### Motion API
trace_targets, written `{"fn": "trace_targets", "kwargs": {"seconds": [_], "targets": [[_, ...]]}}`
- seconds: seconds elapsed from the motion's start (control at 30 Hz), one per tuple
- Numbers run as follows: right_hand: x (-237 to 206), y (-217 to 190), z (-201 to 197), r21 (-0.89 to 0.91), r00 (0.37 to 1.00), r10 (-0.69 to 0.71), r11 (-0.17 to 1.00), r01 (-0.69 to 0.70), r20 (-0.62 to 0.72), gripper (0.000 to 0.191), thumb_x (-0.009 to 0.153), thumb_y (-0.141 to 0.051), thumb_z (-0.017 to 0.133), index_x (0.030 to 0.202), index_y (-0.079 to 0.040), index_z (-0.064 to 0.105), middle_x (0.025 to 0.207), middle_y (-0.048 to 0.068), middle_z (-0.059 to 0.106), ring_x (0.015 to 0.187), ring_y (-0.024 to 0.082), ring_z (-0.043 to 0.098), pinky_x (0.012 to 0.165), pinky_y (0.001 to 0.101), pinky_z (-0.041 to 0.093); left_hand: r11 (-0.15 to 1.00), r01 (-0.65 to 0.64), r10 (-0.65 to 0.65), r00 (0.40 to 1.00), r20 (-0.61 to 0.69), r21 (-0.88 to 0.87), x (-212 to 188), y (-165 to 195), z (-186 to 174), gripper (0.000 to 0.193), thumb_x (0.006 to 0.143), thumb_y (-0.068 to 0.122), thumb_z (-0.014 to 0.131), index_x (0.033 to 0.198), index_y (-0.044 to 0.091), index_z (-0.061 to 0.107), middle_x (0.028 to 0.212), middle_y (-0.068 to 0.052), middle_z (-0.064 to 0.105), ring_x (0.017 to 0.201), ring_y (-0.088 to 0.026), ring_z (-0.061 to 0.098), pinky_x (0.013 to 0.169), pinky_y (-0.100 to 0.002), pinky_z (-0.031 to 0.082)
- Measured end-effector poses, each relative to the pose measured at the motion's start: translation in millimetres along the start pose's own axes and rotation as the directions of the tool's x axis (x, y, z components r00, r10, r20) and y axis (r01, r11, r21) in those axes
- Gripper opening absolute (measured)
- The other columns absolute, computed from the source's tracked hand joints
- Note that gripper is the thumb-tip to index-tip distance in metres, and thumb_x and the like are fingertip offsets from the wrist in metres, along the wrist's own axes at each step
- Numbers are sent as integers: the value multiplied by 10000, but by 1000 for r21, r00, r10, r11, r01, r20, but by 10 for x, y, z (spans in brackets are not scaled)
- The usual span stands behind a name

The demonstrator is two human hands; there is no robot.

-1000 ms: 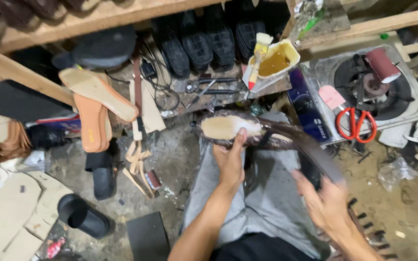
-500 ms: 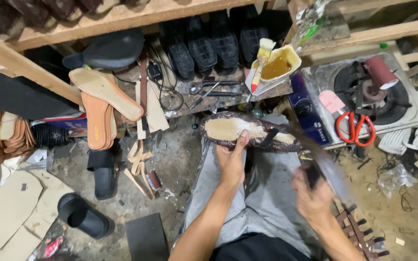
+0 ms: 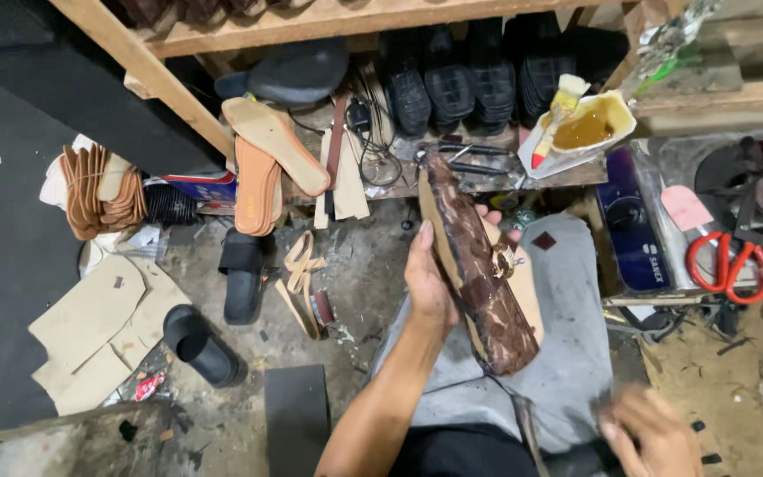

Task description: The person assembles a brown sandal at a workbench. They hold the shoe on their lap, position and press a leather strap with a gold buckle onto the shoe upper, trim and fit components, then apply glue from a container with a brush onto the shoe sole area and press the parts together.

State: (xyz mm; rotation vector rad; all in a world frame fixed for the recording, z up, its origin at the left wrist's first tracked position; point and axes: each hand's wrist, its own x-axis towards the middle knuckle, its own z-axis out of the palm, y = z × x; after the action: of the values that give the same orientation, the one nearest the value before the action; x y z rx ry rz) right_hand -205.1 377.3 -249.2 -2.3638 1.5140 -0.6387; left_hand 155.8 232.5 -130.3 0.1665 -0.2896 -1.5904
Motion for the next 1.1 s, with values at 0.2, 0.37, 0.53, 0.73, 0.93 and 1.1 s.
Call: {"fn": "trace_targets", "kwargs": {"seconds": [0.2,0.37,0.53,0.73,0.93,1.1], "targets": [[928,-1340,-342,988,932,327,-71,-140,155,713,980,-191,612,1635,-52,367,1259,224,674,1118,292,680,986,410,521,983,114,-102,991,91,-144,-107,-190,420,714,1042,545,375,1419,-52,482,1332,-254,605,1243,-493,607,1117,-598,456],[1156,-1883,-375,909,977,153,-409,-77,151,722,1016,-87,633,1621,-53,240,1452,236,549,1197,437,645,945,572,537,996,7,-24,982,189,90,-125,-227,477,595,1065,405,408,1470,-25,481,1394,-198,602,1293,-363,582,1133,-530,441],[1116,-1914,-319,998,884,467,65,-4,-27,823,879,7,646,1610,8,268,1504,144,508,1343,227,535,1120,392,413,892,110,40,947,-318,439,-185,-215,295,479,1062,296,403,1406,-11,533,1394,-101,618,1267,-221,586,1091,-402,459],[1189,-1856,-345,951,845,525,301,-71,-103,780,881,-14,681,1583,21,343,1408,136,585,1242,184,587,1059,331,451,892,72,-13,991,-134,445,-650,-371,208,484,1088,267,475,1388,-106,549,1401,-178,624,1300,-236,577,1128,-366,423],[1283,-1949,-342,853,848,520,486,-190,-107,732,868,-87,707,1526,25,407,1370,119,620,1199,165,614,1014,305,482,957,119,-86,987,-135,264,-659,-381,157,495,1081,286,482,1410,-82,509,1388,-151,625,1300,-227,573,1148,-373,433],[1430,-1929,-203,690,914,377,702,-178,-148,696,869,-101,719,1488,15,423,1339,149,623,1188,225,642,992,334,513,912,154,-166,986,-1,381,-551,-381,-1,612,987,97,657,1544,65,405,1436,-93,551,1314,-211,545,1148,-404,442]]}}
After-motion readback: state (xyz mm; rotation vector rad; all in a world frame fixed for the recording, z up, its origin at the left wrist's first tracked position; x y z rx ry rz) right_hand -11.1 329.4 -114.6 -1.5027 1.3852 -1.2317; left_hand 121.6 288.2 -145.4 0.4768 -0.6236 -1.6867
